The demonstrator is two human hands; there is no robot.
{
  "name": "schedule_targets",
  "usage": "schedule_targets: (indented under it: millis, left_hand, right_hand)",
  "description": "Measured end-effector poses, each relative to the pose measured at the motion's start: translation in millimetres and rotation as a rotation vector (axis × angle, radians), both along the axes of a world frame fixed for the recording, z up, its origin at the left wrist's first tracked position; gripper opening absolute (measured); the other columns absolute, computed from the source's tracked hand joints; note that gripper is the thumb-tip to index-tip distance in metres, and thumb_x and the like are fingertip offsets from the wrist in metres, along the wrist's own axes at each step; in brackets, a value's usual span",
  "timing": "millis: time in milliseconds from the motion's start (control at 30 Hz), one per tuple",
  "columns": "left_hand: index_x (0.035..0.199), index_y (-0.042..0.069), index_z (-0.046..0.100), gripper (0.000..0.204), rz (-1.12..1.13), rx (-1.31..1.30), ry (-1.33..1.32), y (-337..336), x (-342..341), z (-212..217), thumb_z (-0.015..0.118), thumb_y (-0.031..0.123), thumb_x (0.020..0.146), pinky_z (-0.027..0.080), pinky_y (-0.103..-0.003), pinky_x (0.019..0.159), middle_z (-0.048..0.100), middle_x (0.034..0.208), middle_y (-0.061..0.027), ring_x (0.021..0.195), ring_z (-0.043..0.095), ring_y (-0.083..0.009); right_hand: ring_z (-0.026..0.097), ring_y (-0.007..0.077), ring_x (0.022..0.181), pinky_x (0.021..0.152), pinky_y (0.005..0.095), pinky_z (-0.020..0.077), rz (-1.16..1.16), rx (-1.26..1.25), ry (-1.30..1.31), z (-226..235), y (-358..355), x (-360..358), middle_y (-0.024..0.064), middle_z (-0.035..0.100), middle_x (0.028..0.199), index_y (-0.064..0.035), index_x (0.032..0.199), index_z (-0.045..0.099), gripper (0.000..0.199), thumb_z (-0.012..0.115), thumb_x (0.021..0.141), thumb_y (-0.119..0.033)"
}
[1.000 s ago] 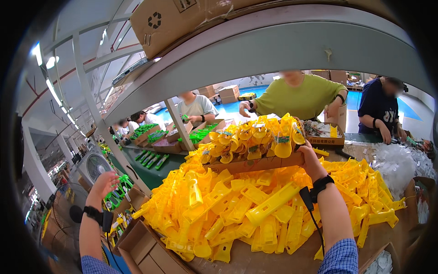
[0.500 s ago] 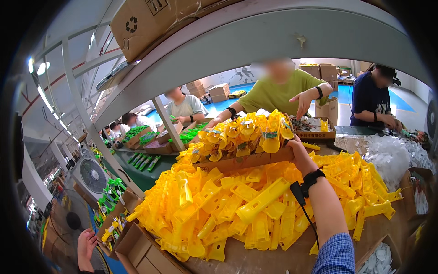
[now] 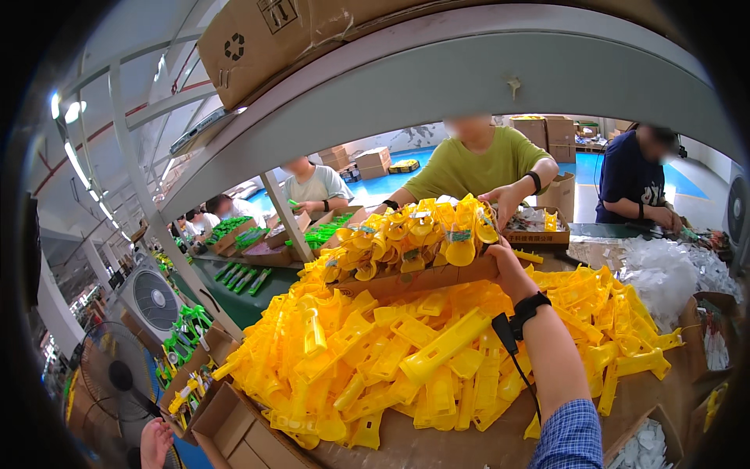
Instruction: The person is assembling electronic components into yellow plastic housings and organizing parts into boxes on a factory assembly line.
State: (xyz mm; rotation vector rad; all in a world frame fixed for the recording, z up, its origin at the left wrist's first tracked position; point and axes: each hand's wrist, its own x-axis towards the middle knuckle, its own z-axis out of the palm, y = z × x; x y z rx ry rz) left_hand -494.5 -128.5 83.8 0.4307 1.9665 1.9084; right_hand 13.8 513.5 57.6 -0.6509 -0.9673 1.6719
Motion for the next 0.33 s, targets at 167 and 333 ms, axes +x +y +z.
schedule_targets:
  millis: [167,333]
  left_hand:
    - [0.108,0.005,0.049,0.026,-0.071,0.014,-0.059,5,15,4,0.051,0.015,0.084,0.044,-0.037,0.087,0.055,0.098,-0.0067,0.093,0.053,-0.0203]
    - [0.111,0.005,0.048,0.031,-0.086,-0.026,-0.098,4,14,-1,0.053,0.017,0.083,0.043,-0.037,0.089,0.055,0.101,-0.0060,0.095,0.053,-0.0204]
  right_hand:
    - [0.057,0.0164,0.085,0.062,0.0370,0.0490,-0.009,-0.067,-0.048,8,-5,0,0.0024,0.050,0.103,-0.0224,0.119,0.036,0.048,0.048,0.074,-0.009]
    - [0.053,0.0175,0.086,0.064,0.0385,0.0459,-0.014,-0.089,-0.058,-5,11,1,0.0036,0.050,0.098,-0.0211,0.112,0.040,0.038,0.051,0.076,-0.016]
